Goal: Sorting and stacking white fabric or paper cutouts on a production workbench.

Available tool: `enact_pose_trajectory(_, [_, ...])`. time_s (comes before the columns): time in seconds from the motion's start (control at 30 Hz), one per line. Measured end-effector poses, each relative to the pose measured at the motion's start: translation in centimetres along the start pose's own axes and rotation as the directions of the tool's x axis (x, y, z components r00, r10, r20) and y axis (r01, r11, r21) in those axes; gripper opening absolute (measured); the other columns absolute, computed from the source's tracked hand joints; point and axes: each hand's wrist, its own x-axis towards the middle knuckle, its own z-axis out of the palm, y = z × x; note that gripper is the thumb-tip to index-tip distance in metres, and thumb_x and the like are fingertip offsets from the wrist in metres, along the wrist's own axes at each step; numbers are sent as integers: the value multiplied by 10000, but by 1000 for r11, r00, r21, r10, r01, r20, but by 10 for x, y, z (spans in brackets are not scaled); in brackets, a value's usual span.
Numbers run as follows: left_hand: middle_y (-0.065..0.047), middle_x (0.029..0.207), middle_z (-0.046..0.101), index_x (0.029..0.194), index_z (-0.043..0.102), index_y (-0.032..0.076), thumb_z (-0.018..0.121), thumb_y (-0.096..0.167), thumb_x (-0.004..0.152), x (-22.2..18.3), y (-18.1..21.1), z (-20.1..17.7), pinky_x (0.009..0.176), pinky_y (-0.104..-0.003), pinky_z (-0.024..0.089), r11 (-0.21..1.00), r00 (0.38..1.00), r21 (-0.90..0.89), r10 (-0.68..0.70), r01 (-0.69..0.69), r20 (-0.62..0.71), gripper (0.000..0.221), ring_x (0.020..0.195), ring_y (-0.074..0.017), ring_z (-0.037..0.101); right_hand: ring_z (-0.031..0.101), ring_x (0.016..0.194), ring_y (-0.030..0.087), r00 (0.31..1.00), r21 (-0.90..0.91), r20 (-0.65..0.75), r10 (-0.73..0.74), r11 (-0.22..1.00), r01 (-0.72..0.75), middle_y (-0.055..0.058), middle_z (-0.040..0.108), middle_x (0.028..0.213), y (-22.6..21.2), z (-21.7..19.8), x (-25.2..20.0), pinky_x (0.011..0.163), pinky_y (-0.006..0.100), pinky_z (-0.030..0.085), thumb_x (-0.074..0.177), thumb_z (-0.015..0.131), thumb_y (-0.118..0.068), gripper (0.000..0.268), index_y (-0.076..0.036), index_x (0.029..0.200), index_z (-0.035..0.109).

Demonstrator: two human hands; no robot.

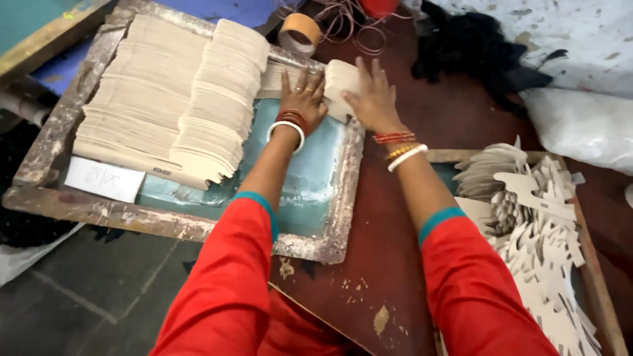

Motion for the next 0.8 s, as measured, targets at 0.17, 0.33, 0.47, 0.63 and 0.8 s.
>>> enact_pose_trajectory(0.17, [-61, 1699, 247, 1607, 327, 100, 417, 380, 978, -3, -5, 5, 1241, -647, -25, 1000, 999, 6, 17, -16, -45, 694, 1592, -268, 114, 338, 1532, 444, 977, 180, -211, 24, 984, 14, 279, 342, 1650, 28, -68, -83, 1241, 524, 329, 1053, 669, -369, 749, -137, 1655, 290])
enact_pose_trajectory(0.33, [-164, 1689, 243, 1620, 254, 46, 569, 371, 936, -10, -3, -1, 1229, -641, -12, 998, 996, -29, 46, -49, -80, 820, 1569, -330, 120, 488, 1394, 425, 992, 74, -86, 96, 993, -90, 244, 513, 1510, 38, -163, -212, 1163, 495, 397, 967, 709, -262, 590, -67, 1491, 522])
enact_pose_trajectory(0.47, [-237, 1672, 275, 1594, 294, -18, 650, 292, 879, -22, 14, -10, 1202, -658, 70, 995, 980, -82, 36, -52, -195, 857, 1547, -379, 181, 575, 1311, 391, 934, 132, -216, 284, 956, -261, 240, 615, 1400, 65, -233, -320, 1114, 470, 446, 1011, 701, -214, 412, -44, 1382, 647])
enact_pose_trajectory(0.63, [-242, 1369, 608, 1397, 562, 13, 644, 234, 967, -142, 83, -23, 1090, -548, 420, 891, 968, -444, -23, -93, -250, 491, 1265, -440, 561, 725, 1096, 256, 731, 213, -448, 514, 856, -472, 160, 734, 1190, 76, -262, -459, 969, 348, 568, 1063, 673, -54, 215, 1, 1267, 716])
enact_pose_trajectory(0.8, [-164, 1140, 725, 1187, 701, 90, 641, 106, 923, -314, 212, -82, 895, -456, 543, 618, 955, -738, 272, -270, -122, 271, 1009, -358, 705, 737, 1000, 244, 674, 240, -379, 634, 771, -590, 150, 748, 1134, 36, -246, -528, 824, 337, 582, 1042, 684, -95, 196, -29, 1215, 751])
